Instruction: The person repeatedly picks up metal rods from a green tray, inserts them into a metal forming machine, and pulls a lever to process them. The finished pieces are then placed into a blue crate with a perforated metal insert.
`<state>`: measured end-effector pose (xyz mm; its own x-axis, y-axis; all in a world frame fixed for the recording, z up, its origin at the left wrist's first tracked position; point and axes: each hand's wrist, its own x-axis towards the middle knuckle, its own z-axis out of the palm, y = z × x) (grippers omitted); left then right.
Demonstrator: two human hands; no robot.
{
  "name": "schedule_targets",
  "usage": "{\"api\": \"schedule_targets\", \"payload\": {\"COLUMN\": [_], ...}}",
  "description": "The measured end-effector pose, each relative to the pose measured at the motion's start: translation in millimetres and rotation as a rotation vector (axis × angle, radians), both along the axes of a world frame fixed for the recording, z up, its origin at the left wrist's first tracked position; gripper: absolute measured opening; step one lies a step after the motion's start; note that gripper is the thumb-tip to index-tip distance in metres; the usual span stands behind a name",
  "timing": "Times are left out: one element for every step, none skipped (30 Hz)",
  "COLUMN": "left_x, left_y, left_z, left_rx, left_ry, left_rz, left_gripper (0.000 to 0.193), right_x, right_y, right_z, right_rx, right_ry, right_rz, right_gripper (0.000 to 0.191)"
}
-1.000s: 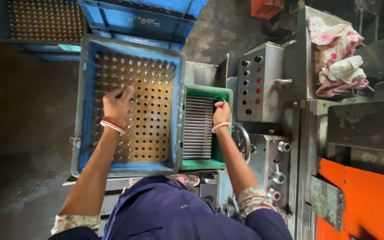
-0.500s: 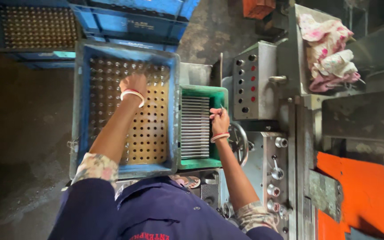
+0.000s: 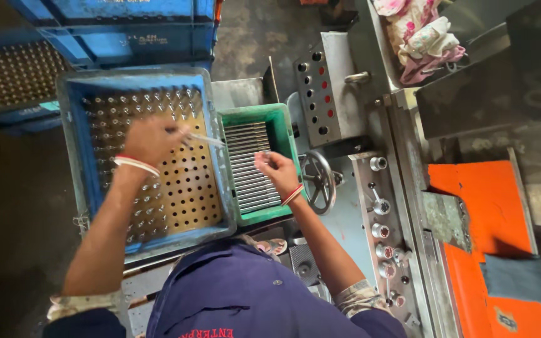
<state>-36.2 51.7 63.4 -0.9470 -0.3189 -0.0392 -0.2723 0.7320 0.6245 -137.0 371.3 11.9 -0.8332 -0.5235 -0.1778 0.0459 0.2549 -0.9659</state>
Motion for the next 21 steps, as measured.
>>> {"api": "schedule_targets", "payload": {"left_x": [5.6, 10.6, 14.2, 16.6, 19.1, 21.5, 22.8, 19.1, 14.7, 10.1, 5.4, 2.1, -1.6, -5.1, -7.7, -11.1, -14.0, -15.8, -16.0, -16.1, -16.1], "left_y": [18.3, 37.1, 55.8, 73.5, 91.8, 108.9, 124.0, 143.8, 158.3, 168.8, 180.5, 190.8, 199.6, 208.9, 218.8, 229.2, 239.9, 250.6, 260.0, 269.0, 277.8], "left_z": [0.3, -2.0, -7.4, -15.2, -25.3, -37.2, -50.1, -62.8, -74.1, -83.3, -90.2, -94.7, -96.4, -94.6, -91.5, -88.0, -84.4, -81.5, -77.1, -72.7, -68.3], "left_rx": [0.146, 0.292, 0.397, 0.503, 0.622, 0.743, 0.896, 1.049, 1.202, 1.34, 1.477, 1.614, 1.7, 1.785, 1.87, 1.909, 1.946, 1.98, 1.999, 2.018, 2.039], "left_ry": [-0.054, -0.107, -0.081, -0.056, -0.109, -0.167, -0.141, -0.117, -0.093, -0.077, -0.064, -0.052, -0.064, -0.08, -0.103, -0.172, -0.245, -0.32, -0.313, -0.304, -0.293], "left_rz": [0.0, 0.0, -0.011, -0.026, 0.031, 0.084, 0.14, 0.196, 0.254, 0.306, 0.359, 0.415, 0.369, 0.322, 0.274, 0.232, 0.19, 0.147, 0.163, 0.181, 0.2], "left_gripper": [0.04, 0.039, 0.039, 0.039, 0.039, 0.039, 0.043, 0.048, 0.053, 0.05, 0.047, 0.044, 0.036, 0.029, 0.022, 0.021, 0.021, 0.022, 0.022, 0.023, 0.024], "right_x": [9.3, 17.4, 24.9, 32.0, 39.2, 46.9, 55.1, 62.3, 68.1, 73.7, 79.1, 84.2, 88.9, 94.2, 99.5, 104.7, 111.0, 118.0, 125.2, 131.8, 138.7], "right_y": [4.5, 11.0, 17.6, 25.6, 35.1, 46.0, 57.7, 69.0, 81.1, 93.7, 104.9, 115.1, 124.5, 131.1, 135.1, 138.3, 140.6, 141.7, 141.6, 141.9, 142.2], "right_z": [1.9, 3.9, 5.5, 6.9, 8.4, 10.5, 12.9, 16.4, 21.5, 28.2, 35.1, 42.3, 49.7, 55.8, 60.4, 64.4, 67.4, 69.5, 70.8, 72.2, 73.7], "right_rx": [0.031, 0.063, 0.02, -0.021, -0.06, -0.018, 0.024, 0.066, 0.117, 0.167, 0.217, 0.27, 0.324, 0.379, 0.417, 0.456, 0.496, 0.516, 0.534, 0.552, 0.553], "right_ry": [0.026, 0.054, 0.016, -0.022, -0.061, -0.051, -0.043, -0.037, 0.041, 0.119, 0.195, 0.26, 0.325, 0.388, 0.447, 0.505, 0.561, 0.618, 0.676, 0.734, 0.772], "right_rz": [0.043, 0.087, 0.16, 0.232, 0.302, 0.26, 0.217, 0.174, 0.151, 0.128, 0.104, 0.094, 0.082, 0.067, 0.054, 0.039, 0.023, -0.054, -0.131, -0.206, -0.223], "right_gripper": [0.023, 0.023, 0.02, 0.02, 0.023, 0.025, 0.028, 0.031, 0.032, 0.032, 0.033, 0.032, 0.031, 0.03, 0.03, 0.03, 0.031, 0.029, 0.027, 0.025, 0.024]}}
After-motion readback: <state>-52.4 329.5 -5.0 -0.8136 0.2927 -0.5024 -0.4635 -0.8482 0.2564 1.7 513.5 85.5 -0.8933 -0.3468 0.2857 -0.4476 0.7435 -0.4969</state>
